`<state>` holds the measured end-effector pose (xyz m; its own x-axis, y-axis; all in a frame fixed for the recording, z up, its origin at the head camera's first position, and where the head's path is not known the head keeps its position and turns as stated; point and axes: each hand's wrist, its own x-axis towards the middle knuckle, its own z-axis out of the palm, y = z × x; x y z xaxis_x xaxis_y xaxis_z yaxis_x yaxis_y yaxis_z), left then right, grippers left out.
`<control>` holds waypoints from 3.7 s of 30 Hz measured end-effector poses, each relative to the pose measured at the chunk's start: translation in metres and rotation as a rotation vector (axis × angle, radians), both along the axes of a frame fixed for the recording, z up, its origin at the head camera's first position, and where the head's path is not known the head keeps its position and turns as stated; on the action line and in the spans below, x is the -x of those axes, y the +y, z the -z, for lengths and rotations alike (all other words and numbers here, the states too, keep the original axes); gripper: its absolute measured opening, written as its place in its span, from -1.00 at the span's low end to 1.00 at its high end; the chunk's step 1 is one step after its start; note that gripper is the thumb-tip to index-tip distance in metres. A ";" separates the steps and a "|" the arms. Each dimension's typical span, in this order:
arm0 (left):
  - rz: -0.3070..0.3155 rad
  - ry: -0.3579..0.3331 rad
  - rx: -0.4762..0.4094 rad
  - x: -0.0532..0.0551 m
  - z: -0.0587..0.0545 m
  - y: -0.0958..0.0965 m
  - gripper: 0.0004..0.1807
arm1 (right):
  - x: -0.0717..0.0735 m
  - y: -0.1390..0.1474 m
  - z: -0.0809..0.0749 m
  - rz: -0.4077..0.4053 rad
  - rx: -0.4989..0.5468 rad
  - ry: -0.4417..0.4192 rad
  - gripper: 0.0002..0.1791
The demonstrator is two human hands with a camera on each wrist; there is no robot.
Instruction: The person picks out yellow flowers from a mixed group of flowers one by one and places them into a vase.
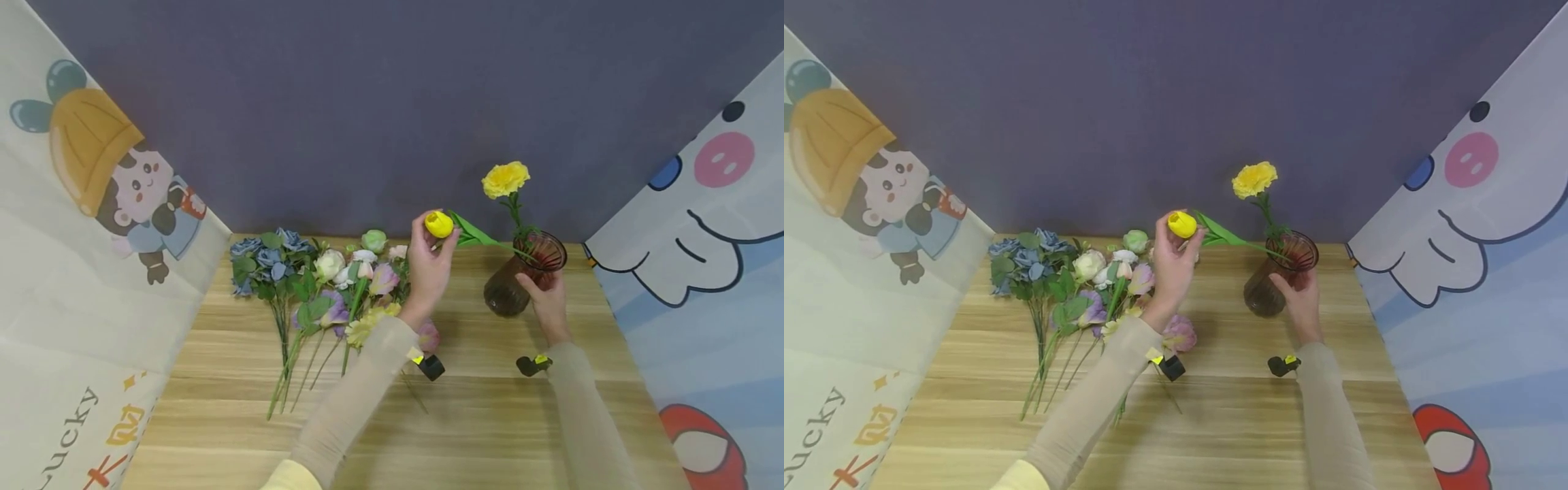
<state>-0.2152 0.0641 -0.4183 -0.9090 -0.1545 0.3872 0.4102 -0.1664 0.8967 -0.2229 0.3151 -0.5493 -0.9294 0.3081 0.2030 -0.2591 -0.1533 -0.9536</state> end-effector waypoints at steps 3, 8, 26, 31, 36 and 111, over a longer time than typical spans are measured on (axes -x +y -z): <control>0.004 -0.005 -0.006 0.000 0.002 0.001 -0.54 | 0.001 0.001 0.003 0.011 -0.010 -0.003 -0.41; 0.023 -0.012 0.011 0.000 0.003 0.004 -0.56 | 0.004 0.003 0.008 0.030 0.001 -0.001 -0.40; 0.118 -0.103 0.074 -0.001 0.009 0.019 -0.58 | -0.009 -0.006 -0.012 -0.012 -0.001 0.010 -0.41; 0.098 -0.122 0.102 0.001 0.011 0.022 -0.58 | -0.005 -0.004 -0.007 -0.002 -0.006 -0.005 -0.40; 0.106 -0.144 0.135 0.000 0.012 0.026 -0.60 | 0.002 0.002 0.007 0.019 0.017 -0.013 -0.37; 0.268 -0.061 0.498 0.019 -0.012 0.061 -0.60 | 0.005 0.007 0.012 0.020 -0.021 -0.059 -0.31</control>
<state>-0.2338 0.1250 -0.4060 -0.9142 0.2723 0.3002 0.3573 0.1918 0.9141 -0.2278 0.3225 -0.5609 -0.9337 0.3229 0.1546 -0.2050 -0.1282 -0.9703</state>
